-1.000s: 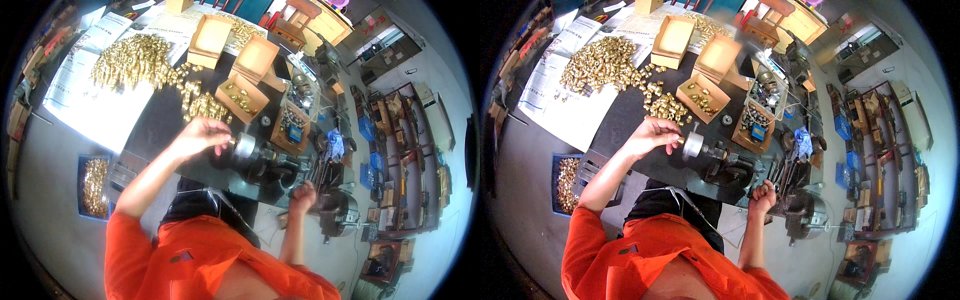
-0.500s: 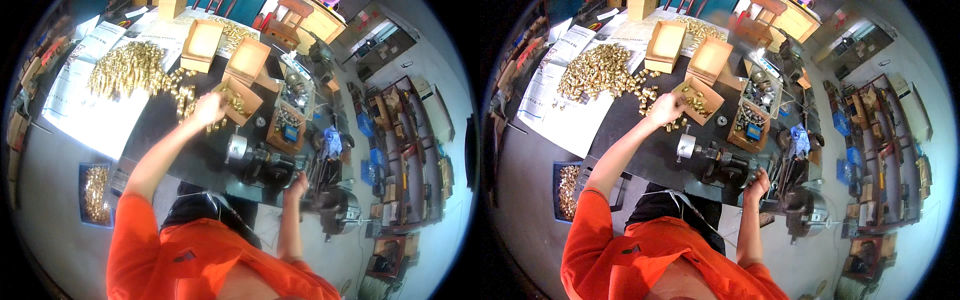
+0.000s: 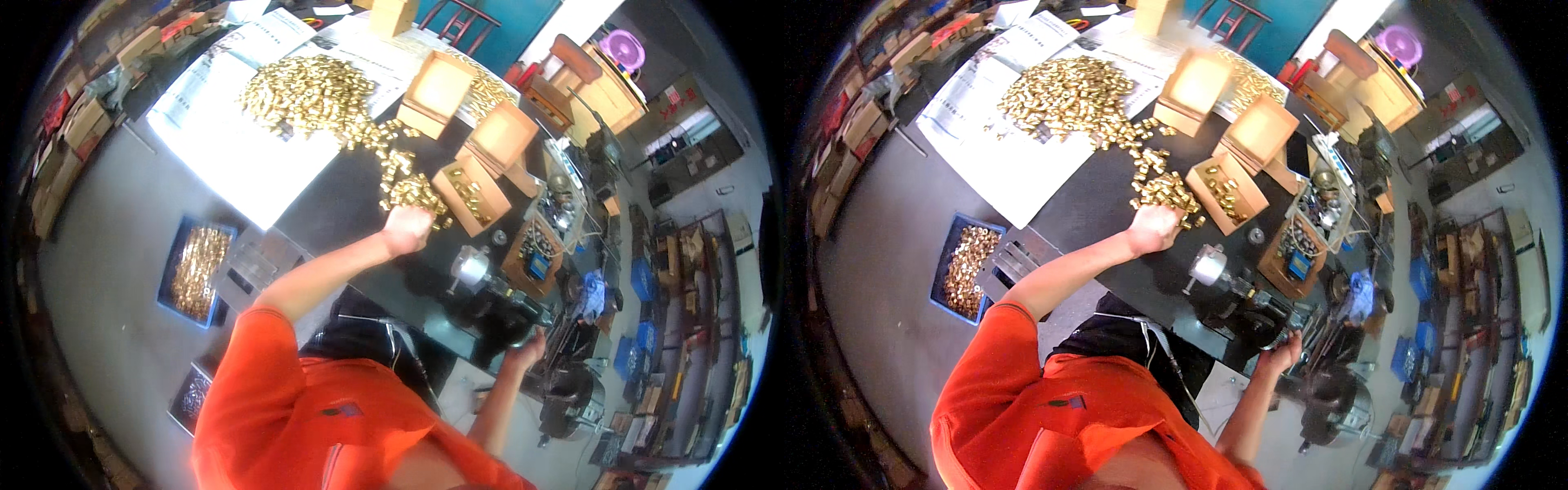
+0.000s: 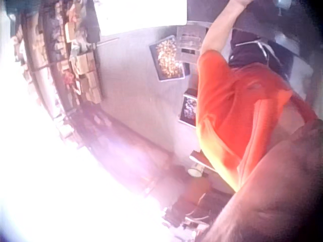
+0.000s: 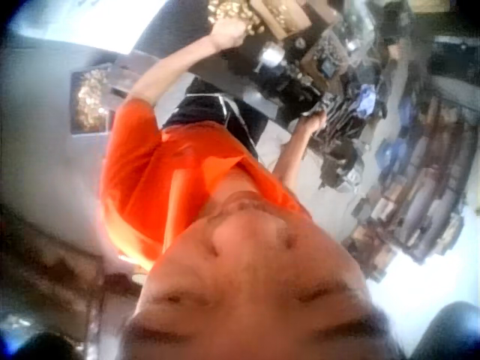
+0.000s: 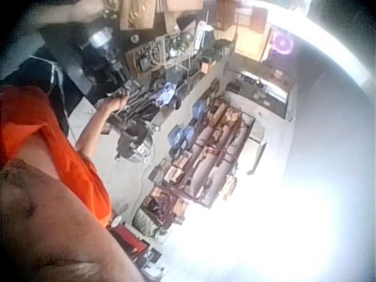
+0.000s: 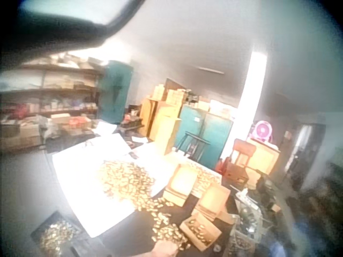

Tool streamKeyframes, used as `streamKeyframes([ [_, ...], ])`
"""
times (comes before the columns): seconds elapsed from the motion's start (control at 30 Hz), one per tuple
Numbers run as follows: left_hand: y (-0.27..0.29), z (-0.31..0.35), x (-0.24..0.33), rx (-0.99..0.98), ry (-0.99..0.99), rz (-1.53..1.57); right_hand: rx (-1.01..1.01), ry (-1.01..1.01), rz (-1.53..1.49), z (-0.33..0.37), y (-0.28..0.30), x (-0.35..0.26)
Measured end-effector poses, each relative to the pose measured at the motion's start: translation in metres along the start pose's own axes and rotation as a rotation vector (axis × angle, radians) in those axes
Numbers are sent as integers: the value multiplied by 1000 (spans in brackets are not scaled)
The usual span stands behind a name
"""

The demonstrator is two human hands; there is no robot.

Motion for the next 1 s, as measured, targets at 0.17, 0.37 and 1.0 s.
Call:
streamKeyframes([
  [0.17, 14, 11, 7, 114, -78, 78, 5, -6, -63, 10, -8, -3],
  [0.37, 11, 12, 0, 124, -3, 152, 29, 2, -34, 21, -14, -6],
  [1.0, 87, 28, 50, -242, 220, 1385, 158, 112, 11, 43, -11, -20],
])
Point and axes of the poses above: each hand's wrist, its own z-axis away from the middle knuckle, its own y-axis out of the back of the hand, x = y × z, the point moved 6 cm from there along -z, towards the middle knuckle, and after that the axes turned 14 degrees about x, right-handed, at the moved point
